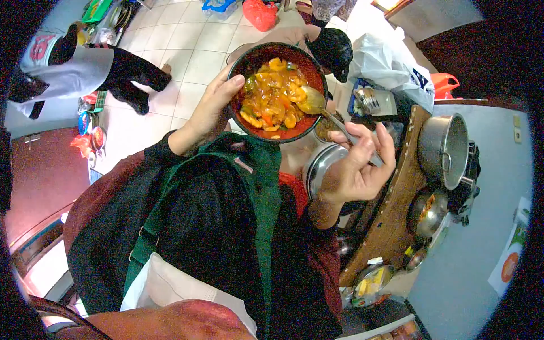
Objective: Serving food from a large pan into smaller bowls and portioning it into containers.
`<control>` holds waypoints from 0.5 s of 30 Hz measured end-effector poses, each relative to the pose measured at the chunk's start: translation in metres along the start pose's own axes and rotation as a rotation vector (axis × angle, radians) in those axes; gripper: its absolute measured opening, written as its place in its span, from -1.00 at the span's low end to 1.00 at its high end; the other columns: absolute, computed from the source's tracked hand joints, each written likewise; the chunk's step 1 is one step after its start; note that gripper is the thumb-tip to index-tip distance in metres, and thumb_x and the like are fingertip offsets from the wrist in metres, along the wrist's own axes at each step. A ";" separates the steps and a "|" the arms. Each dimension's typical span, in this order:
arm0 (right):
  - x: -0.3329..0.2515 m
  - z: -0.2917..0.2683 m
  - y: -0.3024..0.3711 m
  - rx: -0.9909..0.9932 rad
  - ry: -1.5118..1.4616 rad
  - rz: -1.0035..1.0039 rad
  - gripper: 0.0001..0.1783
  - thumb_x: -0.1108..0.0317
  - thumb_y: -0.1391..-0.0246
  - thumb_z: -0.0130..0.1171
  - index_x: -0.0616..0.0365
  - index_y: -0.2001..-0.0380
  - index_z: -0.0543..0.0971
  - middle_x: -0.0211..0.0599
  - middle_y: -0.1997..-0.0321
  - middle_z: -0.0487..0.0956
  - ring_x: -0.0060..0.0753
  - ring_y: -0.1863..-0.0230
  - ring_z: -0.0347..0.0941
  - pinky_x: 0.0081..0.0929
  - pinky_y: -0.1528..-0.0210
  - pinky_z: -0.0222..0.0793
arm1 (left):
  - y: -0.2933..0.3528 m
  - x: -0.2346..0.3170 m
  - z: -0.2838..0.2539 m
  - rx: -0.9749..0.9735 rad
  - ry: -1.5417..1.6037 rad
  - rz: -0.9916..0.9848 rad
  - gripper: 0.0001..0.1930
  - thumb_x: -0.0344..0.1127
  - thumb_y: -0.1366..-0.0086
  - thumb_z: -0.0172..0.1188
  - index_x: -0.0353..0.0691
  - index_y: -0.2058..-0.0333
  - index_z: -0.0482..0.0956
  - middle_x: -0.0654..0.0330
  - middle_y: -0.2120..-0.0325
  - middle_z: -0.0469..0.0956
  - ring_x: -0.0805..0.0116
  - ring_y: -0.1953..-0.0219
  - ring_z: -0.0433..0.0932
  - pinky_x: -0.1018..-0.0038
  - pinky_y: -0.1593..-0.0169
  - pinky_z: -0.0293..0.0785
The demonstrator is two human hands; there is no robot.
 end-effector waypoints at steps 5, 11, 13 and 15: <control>0.002 0.011 0.003 -0.003 -0.084 0.015 -0.69 0.50 -0.09 -0.15 0.42 0.09 0.22 0.07 0.44 0.47 -0.35 0.58 0.41 -0.54 0.57 0.45 | 0.000 0.014 -0.013 0.016 0.029 -0.010 -0.53 -0.24 -0.21 0.02 -0.34 -0.04 0.21 0.16 0.10 0.37 0.46 0.06 0.36 0.54 -0.01 0.27; 0.007 0.076 0.020 -0.121 -0.148 0.146 -0.71 0.47 -0.13 -0.16 0.34 0.07 0.23 -0.03 0.43 0.49 -0.45 0.60 0.42 -0.57 0.53 0.45 | -0.003 0.033 -0.051 0.014 0.081 -0.012 -0.53 -0.26 -0.21 0.03 -0.33 -0.04 0.19 0.16 0.10 0.36 0.46 0.05 0.35 0.53 -0.02 0.26; 0.012 0.096 0.023 -0.128 -0.198 0.193 -0.71 0.46 -0.13 -0.15 0.33 0.07 0.23 -0.03 0.43 0.49 -0.44 0.61 0.42 -0.57 0.53 0.45 | -0.005 0.042 -0.071 0.005 0.085 0.009 -0.54 -0.27 -0.21 0.02 -0.33 -0.04 0.19 0.16 0.09 0.36 0.46 0.05 0.35 0.54 -0.02 0.25; 0.022 0.113 0.025 -0.115 -0.257 0.271 -0.70 0.41 -0.14 -0.14 0.30 0.07 0.24 -0.03 0.44 0.49 -0.43 0.66 0.41 -0.58 0.56 0.44 | -0.006 0.054 -0.094 -0.005 0.020 0.025 -0.54 -0.28 -0.22 0.01 -0.33 -0.05 0.18 0.16 0.09 0.35 0.46 0.06 0.35 0.54 -0.02 0.25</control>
Point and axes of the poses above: each hand's wrist, its own y-axis away from the middle knuckle, its own z-axis out of the palm, x = y × z, the point moved 4 cm from there along -y, towards the middle knuckle
